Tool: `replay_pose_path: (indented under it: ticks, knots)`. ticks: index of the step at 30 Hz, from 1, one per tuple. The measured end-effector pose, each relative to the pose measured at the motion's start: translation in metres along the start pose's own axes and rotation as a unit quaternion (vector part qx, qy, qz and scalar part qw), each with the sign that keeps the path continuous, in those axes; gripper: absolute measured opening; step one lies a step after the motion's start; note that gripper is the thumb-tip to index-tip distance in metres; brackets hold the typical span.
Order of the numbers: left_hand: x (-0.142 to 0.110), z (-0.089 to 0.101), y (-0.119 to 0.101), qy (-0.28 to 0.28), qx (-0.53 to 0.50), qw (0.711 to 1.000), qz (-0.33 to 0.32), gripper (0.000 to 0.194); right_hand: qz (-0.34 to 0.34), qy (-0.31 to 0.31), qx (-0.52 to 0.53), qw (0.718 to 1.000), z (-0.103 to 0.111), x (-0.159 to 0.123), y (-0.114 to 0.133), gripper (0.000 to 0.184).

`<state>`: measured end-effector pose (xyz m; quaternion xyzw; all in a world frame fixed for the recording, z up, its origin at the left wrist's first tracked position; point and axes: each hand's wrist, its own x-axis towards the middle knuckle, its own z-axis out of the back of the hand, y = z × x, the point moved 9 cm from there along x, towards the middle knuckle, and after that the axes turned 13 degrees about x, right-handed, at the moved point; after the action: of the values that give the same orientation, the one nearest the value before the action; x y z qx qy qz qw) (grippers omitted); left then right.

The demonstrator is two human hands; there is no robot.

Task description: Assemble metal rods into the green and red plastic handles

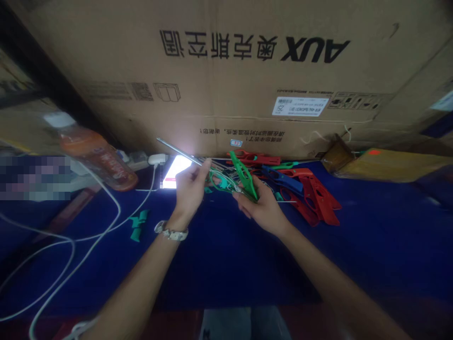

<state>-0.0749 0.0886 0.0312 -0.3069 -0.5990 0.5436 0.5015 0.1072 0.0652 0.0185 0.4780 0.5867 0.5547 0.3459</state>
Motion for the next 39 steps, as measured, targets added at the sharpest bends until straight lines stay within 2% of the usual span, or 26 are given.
replay_pose_path:
  ticks: [7, 11, 15, 19, 29, 34, 39]
  knots:
    - [0.001, 0.003, 0.001, -0.005, 0.005, 1.0, -0.001, 0.033, 0.044, 0.036, -0.112, 0.992, -0.005, -0.002, 0.013, 0.024]
    - [0.001, 0.002, 0.001, -0.003, 0.005, 1.0, -0.001, 0.032, 0.068, 0.018, -0.139, 0.988, -0.004, -0.003, 0.014, 0.018]
    - [-0.001, -0.001, 0.0, 0.003, 0.007, 1.0, 0.001, 0.032, 0.072, -0.014, -0.13, 0.989, 0.001, -0.003, 0.011, 0.026]
    - [-0.001, -0.002, 0.0, 0.003, 0.008, 1.0, 0.003, 0.032, 0.077, -0.039, -0.153, 0.984, 0.004, -0.004, 0.013, 0.023]
    - [-0.001, -0.002, -0.002, 0.007, 0.012, 1.0, -0.002, 0.03, 0.108, -0.002, -0.222, 0.969, -0.004, -0.008, 0.023, 0.018]
    - [-0.001, -0.002, -0.002, 0.004, 0.008, 1.0, 0.003, 0.032, 0.093, 0.003, -0.201, 0.975, -0.003, -0.007, 0.021, 0.022]
    - [-0.001, -0.002, -0.001, 0.006, -0.001, 1.0, 0.008, 0.033, 0.056, -0.004, -0.106, 0.993, 0.001, -0.006, 0.007, 0.025]
